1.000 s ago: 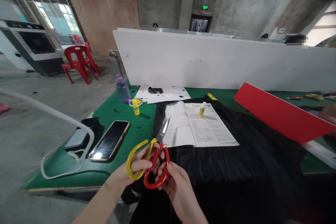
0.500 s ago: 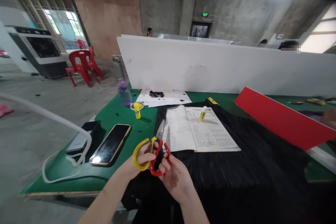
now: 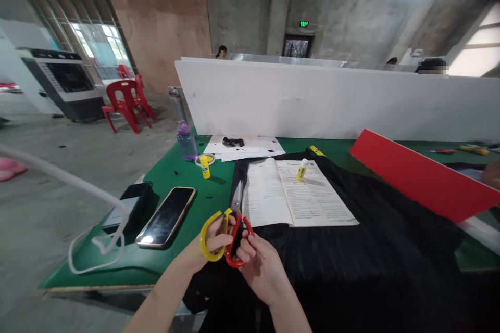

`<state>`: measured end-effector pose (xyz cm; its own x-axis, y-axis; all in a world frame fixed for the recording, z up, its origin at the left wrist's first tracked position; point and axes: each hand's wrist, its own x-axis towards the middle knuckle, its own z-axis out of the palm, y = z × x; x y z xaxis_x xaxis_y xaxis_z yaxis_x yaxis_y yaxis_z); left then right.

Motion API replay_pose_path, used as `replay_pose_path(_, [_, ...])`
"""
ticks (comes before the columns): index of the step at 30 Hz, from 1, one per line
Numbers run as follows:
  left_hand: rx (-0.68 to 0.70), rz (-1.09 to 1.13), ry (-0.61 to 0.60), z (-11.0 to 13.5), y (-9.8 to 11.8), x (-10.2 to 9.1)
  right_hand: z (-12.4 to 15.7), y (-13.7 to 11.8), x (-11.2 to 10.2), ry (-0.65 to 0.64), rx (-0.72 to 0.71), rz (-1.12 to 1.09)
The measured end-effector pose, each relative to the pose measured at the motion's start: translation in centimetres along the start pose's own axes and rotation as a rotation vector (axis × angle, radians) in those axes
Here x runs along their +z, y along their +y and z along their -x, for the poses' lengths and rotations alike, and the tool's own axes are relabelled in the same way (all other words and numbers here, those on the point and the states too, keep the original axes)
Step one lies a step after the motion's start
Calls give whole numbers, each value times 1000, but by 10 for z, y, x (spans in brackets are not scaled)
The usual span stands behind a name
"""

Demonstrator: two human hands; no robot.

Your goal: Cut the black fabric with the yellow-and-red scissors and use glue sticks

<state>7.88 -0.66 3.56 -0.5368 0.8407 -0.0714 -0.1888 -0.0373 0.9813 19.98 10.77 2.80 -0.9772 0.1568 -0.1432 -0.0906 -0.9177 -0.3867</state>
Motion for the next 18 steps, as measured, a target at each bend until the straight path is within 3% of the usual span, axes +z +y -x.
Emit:
replay_pose_path(9, [57,-106,45,2,-3,7,-1,2,-5,6,-19,-61])
replay_pose_path(18, [7,-27,45,5,0,9,-2,-2,0,50,23,-73])
